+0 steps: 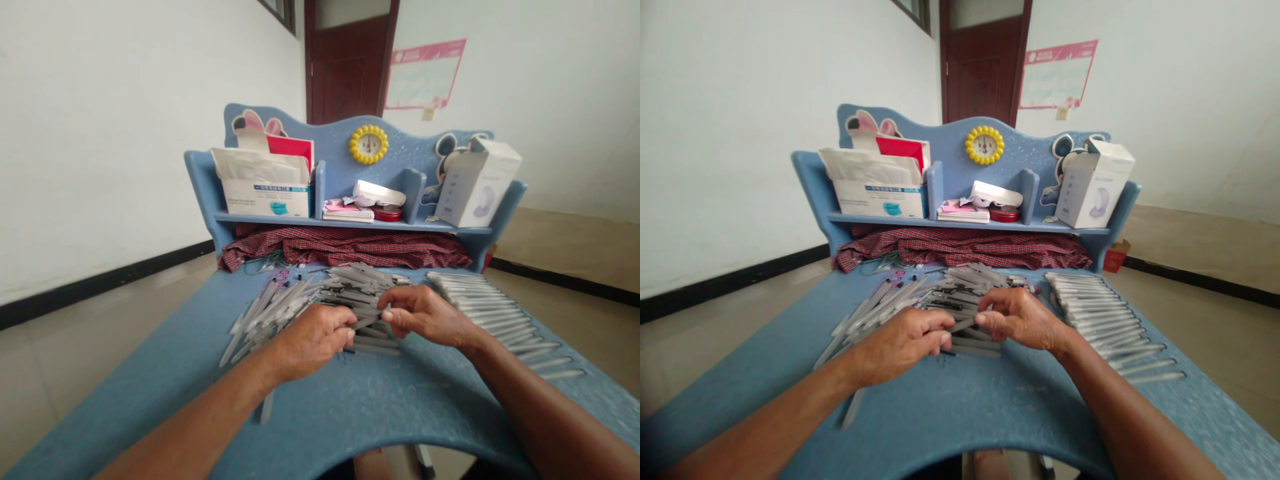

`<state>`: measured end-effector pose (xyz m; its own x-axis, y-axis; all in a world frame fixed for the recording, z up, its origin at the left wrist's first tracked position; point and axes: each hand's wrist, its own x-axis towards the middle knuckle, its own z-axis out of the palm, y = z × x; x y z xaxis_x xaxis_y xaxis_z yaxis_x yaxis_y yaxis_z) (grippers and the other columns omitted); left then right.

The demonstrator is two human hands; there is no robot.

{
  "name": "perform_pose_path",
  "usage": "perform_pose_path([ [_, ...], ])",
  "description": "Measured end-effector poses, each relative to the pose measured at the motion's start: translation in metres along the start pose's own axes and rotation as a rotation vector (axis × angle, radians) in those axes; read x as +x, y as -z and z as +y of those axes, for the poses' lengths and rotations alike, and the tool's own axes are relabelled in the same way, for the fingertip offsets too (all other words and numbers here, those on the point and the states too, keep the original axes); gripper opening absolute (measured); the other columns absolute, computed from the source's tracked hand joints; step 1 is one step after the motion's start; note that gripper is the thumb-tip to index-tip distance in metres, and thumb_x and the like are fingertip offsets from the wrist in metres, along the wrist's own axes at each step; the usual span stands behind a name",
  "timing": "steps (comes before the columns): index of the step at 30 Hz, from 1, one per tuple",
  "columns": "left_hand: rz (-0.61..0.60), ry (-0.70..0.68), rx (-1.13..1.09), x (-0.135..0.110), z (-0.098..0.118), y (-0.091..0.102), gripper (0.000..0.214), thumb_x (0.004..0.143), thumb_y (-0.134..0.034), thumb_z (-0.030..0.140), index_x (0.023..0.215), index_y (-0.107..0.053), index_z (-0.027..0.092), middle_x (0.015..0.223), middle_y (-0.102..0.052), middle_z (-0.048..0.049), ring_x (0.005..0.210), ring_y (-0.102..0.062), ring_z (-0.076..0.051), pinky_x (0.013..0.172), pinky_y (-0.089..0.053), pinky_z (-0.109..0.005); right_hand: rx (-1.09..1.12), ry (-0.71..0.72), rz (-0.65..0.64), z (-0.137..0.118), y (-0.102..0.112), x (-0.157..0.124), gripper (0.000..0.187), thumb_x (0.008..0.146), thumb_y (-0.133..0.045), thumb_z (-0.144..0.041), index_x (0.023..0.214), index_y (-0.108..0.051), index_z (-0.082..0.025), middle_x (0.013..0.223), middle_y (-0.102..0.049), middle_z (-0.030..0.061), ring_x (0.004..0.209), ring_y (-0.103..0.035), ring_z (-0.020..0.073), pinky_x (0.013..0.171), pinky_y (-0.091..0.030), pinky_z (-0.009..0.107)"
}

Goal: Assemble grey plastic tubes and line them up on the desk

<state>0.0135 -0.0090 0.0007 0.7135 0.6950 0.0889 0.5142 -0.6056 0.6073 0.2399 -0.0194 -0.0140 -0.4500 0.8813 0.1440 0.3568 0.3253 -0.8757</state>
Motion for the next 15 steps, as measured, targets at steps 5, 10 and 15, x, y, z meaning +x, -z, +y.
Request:
perform_pose_path([
  [5, 0.002, 0.012, -0.014, 0.0000, 0.0004, 0.0002, 0.022, 0.077, -0.044, 0.015, 0.081, -0.065, 0.016, 0.069, -0.066, 0.0008, 0.065, -0.057, -0.012, 0.062, -0.039, -0.021, -0.021, 0.073, 0.013, -0.0002, -0.0030, 0.0010, 0.035, 0.080, -0.057, -0.048, 0.064, -0.057, -0.017, 0.052, -0.055, -0.0003, 0.047, -0.049, 0.0102, 0.047, -0.038, 0.022],
  [10, 0.007, 0.016, -0.033, 0.0004, -0.0004, -0.0005, 0.022, 0.077, -0.044, 0.015, 0.080, -0.065, 0.016, 0.070, -0.066, 0.0007, 0.066, -0.057, -0.012, 0.061, -0.039, -0.020, -0.021, 0.040, 0.050, 0.0008, -0.0033, 0.0005, 0.034, 0.078, -0.059, -0.048, 0.064, -0.059, -0.017, 0.050, -0.056, 0.0001, 0.046, -0.049, 0.0102, 0.045, -0.038, 0.021],
  [15, 0.001, 0.032, -0.015, 0.0003, -0.0003, -0.0009, 0.022, 0.076, -0.045, 0.015, 0.081, -0.066, 0.016, 0.068, -0.065, 0.0009, 0.065, -0.056, -0.012, 0.060, -0.038, -0.020, 0.004, 0.028, 0.037, 0.0027, -0.0034, 0.0001, 0.031, 0.078, -0.060, -0.046, 0.069, -0.059, -0.016, 0.052, -0.057, -0.0009, 0.047, -0.050, 0.0098, 0.047, -0.039, 0.021],
])
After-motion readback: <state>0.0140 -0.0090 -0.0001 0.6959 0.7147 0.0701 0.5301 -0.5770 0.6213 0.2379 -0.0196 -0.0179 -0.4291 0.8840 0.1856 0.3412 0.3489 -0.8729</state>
